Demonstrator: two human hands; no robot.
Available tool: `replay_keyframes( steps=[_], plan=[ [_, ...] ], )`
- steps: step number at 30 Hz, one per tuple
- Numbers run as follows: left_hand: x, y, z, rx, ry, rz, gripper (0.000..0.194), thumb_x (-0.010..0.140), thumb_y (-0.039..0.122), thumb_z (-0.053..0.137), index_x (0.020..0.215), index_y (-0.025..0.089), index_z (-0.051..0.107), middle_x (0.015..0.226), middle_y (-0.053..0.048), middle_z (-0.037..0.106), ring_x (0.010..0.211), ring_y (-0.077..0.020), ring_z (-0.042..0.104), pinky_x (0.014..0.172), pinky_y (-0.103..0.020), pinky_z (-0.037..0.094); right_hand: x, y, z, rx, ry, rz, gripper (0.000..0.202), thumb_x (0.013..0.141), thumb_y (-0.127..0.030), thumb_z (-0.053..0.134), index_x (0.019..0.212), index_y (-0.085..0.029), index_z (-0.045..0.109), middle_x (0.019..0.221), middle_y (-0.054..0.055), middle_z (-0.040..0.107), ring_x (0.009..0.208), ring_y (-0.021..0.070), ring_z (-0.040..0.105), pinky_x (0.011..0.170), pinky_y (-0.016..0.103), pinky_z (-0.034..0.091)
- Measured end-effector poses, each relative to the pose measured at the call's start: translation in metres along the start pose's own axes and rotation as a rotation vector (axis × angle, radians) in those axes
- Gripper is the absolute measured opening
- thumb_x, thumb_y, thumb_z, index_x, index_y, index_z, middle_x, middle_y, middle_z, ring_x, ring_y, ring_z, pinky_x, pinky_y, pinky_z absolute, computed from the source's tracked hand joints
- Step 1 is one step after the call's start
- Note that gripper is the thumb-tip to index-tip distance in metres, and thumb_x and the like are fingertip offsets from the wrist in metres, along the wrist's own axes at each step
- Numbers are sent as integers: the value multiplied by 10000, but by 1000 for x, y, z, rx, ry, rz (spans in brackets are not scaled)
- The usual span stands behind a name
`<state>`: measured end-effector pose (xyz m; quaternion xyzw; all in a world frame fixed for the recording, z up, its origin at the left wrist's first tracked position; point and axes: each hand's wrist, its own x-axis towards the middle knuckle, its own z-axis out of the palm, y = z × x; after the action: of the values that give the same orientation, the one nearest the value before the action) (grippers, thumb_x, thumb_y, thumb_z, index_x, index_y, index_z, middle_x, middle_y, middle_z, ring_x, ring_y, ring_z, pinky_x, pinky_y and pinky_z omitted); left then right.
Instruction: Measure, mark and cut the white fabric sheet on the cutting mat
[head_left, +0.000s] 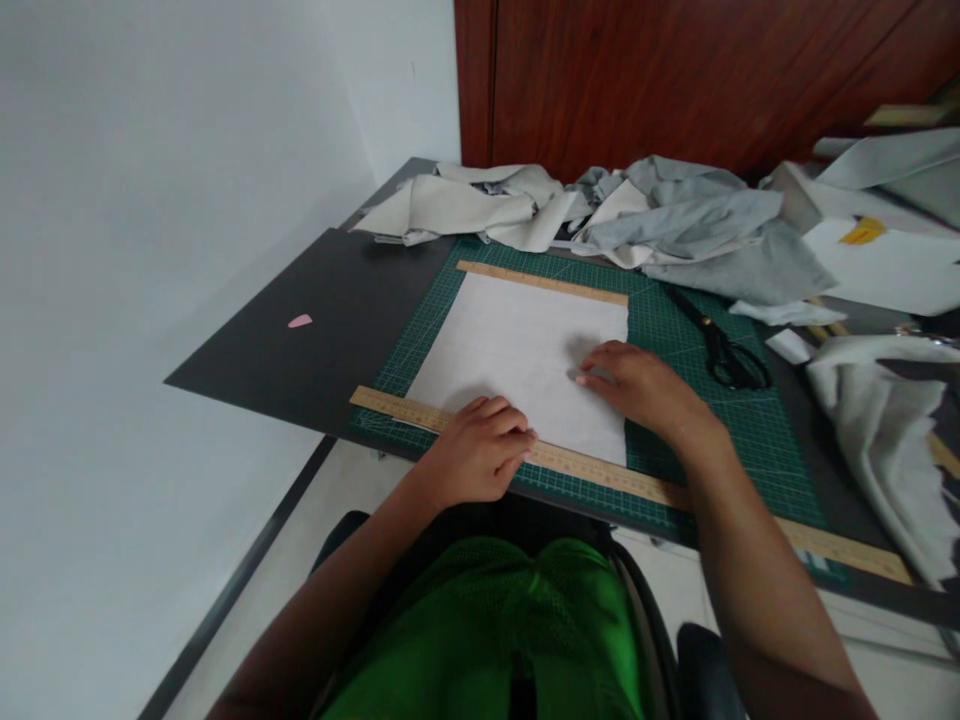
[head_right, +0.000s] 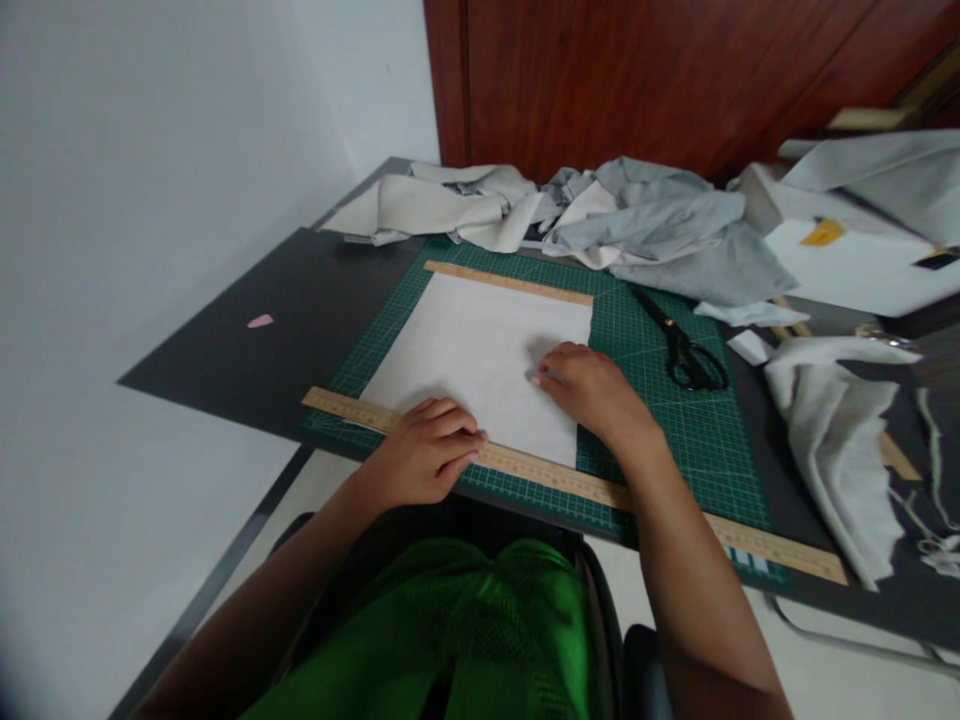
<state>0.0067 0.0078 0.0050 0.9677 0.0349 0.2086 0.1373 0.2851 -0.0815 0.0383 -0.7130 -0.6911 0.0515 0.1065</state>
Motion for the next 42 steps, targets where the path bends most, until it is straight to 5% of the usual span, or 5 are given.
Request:
replay_keyframes(
  steps=[2, 6, 13, 34, 42],
  plan=[
    [0, 0, 1, 1, 1, 0, 151, 965, 274, 663, 1087, 207, 722, 1028, -34, 698, 1002, -237, 588, 862, -404, 451, 0, -4, -1, -82, 22, 64, 388, 1038, -422, 488, 1230, -165, 708, 1330, 179, 685, 1232, 342, 640, 1078, 500, 483],
    [0, -1, 2, 2, 7, -1, 161, 976, 321, 678, 1081, 208, 723, 1019, -30, 701, 1001, -233, 592, 864, -398, 451, -1, -3, 5, -156, -41, 214, 630, 1062, -515, 363, 1571, -149, 433, 1667, 224, 363, 1500, 390, 404, 1206, 606, 322],
    [1, -1, 3, 8, 36, 6, 157, 980, 321, 690, 1077, 204, 725, 1020, -18, 704, 988, -220, 594, 857, -381, 449, 2, 8, 15, -96, -209, 323, 718, 1056, -587, 202, 1662, -204, 239, 1751, 149, 167, 1611, 301, 138, 1259, 643, 134],
    [0, -1, 4, 28, 43, 18, 155, 995, 346, 679, 1058, 211, 723, 1013, -12, 714, 982, -211, 603, 848, -373, 443, 4, 16, 11, -59, -254, 322, 770, 1029, -647, 203, 1676, -229, 210, 1762, 110, 103, 1604, 327, 109, 1276, 571, 156],
    [-3, 4, 2, 99, -66, 21, 285, 1046, 451, 580, 1078, 210, 730, 1052, -43, 709, 1026, -217, 594, 852, -379, 423, 0, 29, 32, -92, -207, 341, 768, 1016, -667, 224, 1650, -238, 295, 1747, 138, 200, 1580, 366, 237, 1252, 625, 227]
  ],
)
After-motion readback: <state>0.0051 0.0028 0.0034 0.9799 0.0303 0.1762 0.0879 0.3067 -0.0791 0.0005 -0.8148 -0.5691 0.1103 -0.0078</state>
